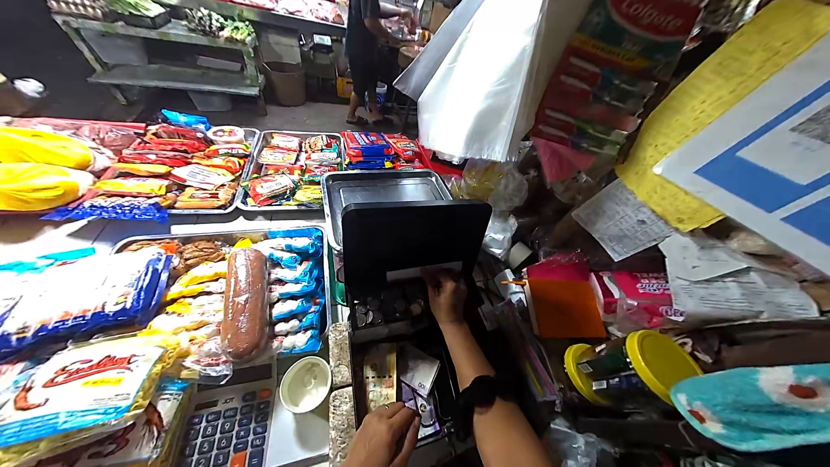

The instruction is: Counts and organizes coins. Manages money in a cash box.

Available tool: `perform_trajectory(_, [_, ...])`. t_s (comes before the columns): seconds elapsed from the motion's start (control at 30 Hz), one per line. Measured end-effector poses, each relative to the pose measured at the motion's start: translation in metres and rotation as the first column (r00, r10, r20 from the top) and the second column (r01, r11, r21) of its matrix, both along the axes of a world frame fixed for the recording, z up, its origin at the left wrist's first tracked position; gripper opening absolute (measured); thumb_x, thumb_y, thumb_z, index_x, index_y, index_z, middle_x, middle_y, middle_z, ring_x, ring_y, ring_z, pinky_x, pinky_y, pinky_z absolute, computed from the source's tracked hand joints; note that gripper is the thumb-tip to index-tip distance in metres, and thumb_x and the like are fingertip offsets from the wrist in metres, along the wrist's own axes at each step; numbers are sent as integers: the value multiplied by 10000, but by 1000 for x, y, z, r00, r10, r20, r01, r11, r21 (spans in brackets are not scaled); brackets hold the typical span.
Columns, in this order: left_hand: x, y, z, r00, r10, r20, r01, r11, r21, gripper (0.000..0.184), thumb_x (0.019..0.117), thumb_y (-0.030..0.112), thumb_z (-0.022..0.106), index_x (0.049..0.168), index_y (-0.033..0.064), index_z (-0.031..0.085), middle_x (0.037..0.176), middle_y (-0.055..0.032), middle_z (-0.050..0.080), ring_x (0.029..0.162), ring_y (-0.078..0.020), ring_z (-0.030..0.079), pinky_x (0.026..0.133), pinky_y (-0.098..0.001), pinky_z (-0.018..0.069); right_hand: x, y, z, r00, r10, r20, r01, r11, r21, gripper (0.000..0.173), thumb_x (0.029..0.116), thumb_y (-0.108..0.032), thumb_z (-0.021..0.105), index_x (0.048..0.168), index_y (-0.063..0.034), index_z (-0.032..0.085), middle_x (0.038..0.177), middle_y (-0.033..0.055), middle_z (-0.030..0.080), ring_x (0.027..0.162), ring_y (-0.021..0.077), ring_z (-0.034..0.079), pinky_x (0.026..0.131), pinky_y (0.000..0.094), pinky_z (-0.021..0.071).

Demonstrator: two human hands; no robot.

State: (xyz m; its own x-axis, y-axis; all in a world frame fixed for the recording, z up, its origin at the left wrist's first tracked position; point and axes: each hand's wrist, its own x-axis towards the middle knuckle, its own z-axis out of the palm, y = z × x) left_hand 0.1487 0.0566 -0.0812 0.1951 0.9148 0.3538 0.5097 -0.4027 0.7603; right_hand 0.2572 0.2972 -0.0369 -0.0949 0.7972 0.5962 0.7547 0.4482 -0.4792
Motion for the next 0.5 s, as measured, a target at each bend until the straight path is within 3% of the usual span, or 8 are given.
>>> perform_trajectory(0.13, [1,-1,-1,1000,16,-1,-16,1000,23,344,1041,236,468,912,38,718,779,-88,688,713,-206,689,675,-370,576,-1,0,-8,999,-45,-9,45,991,130,306,901,-270,740,740,-9,739,782,164,696,813,322,709,757,440,588])
perform_trajectory(0.23, [1,-3,2,1000,28,15,-28,999,24,335,1035,222,481,932,24,730,801,-108,707,731,-226,707,691,-403,591,2,-2,-4,996,10,-92,-4,998,70,272,897,-214,730,745,11,751,808,177,713,819,310,718,768,448,593])
perform_trajectory(0.37, [1,-1,3,999,40,26,-40,999,18,350,1040,229,473,933,21,734,791,-108,706,724,-226,707,687,-399,589,14,1,13,904,-18,-428,-52,987,-151,416,1058,-177,490,818,66,727,782,132,718,746,165,689,757,355,565])
perform_trajectory(0.5, [3,-1,-1,998,54,24,-55,998,42,367,1055,244,460,929,30,731,786,-100,703,719,-212,701,679,-377,582,25,10,15,616,-41,-787,-262,931,-254,614,1118,-269,205,873,46,672,763,76,720,749,148,709,779,340,597])
